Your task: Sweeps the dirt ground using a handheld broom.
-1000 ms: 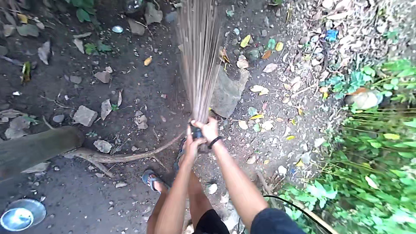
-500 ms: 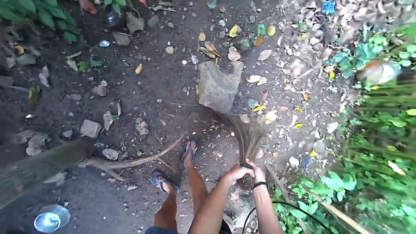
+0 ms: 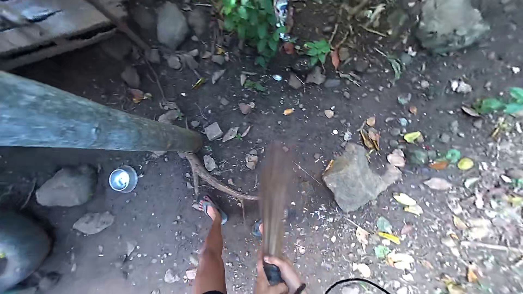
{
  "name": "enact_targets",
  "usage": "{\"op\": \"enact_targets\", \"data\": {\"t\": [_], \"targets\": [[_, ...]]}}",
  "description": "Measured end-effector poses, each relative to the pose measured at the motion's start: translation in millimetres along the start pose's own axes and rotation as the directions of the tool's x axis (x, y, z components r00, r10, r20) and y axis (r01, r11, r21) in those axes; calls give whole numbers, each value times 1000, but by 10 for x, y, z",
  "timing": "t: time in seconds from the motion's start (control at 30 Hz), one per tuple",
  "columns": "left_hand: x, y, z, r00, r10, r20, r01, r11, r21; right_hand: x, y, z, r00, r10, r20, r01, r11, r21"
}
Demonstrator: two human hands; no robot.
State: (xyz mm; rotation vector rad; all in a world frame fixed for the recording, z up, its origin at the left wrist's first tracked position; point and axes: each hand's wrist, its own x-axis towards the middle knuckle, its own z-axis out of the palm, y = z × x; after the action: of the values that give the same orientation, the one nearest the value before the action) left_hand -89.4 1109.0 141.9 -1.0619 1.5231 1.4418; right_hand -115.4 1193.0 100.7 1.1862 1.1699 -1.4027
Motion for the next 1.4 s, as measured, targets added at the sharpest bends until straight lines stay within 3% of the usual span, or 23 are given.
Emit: {"op": "enact_targets", "data": {"t": [0.07, 0.13, 0.2, 0.3, 0.4, 0.47, 0.53, 0.63, 0.77, 0.97, 1.03, 1.2, 1.3, 1.4], "targets": [[322, 188, -268, 983, -4, -181, -29, 983, -181, 484, -350, 462, 982, 48, 181, -9, 977, -213], [1052, 471, -545, 972, 28, -234, -105, 940, -324, 1004, -932, 922, 971, 38, 238, 38, 951, -308], [1756, 1022, -704, 985, 141, -94, -163, 943, -291, 1330, -1613, 1070, 969, -151, 196, 189, 964, -190], [2110, 1830, -799, 950, 181, 254, -201, 978, 53, 1429, -2076, 983, 913, -409, -8, 406, 903, 140], [2106, 1993, -1134, 800, 274, 535, -382, 919, 101, 1097, -1999, 1310, 784, -453, -425, 570, 796, 204], [1904, 1985, -1425, 709, 323, 627, -480, 872, 94, 787, -1836, 1546, 712, -477, -515, 649, 728, 222], [1539, 1957, -1654, 651, 327, 685, -535, 838, 109, 420, -1634, 1716, 700, -490, -519, 682, 675, 283], [1028, 1833, -1950, 697, 284, 659, -499, 851, 161, 56, -1392, 2007, 710, -448, -542, 664, 682, 306], [882, 1756, -2207, 784, 219, 581, -355, 926, 131, 26, -1316, 2248, 761, -410, -503, 592, 756, 280], [1191, 1871, -1861, 869, 46, 492, -53, 999, 0, 214, -1629, 2037, 792, -367, -488, 486, 863, 139], [1428, 2011, -1652, 892, 7, 452, 21, 998, -56, 431, -1878, 1884, 805, -366, -466, 452, 888, 83], [1875, 2517, -1142, 935, 59, 349, 65, 941, -333, 781, -2757, 1519, 845, -381, -377, 360, 924, -126], [1971, 2863, -990, 960, 106, 260, 28, 885, -465, 832, -3287, 1448, 862, -418, -285, 334, 893, -302], [1976, 3163, -1055, 989, 118, 92, -42, 810, -584, 834, -3730, 1656, 902, -404, -152, 300, 840, -451]]}}
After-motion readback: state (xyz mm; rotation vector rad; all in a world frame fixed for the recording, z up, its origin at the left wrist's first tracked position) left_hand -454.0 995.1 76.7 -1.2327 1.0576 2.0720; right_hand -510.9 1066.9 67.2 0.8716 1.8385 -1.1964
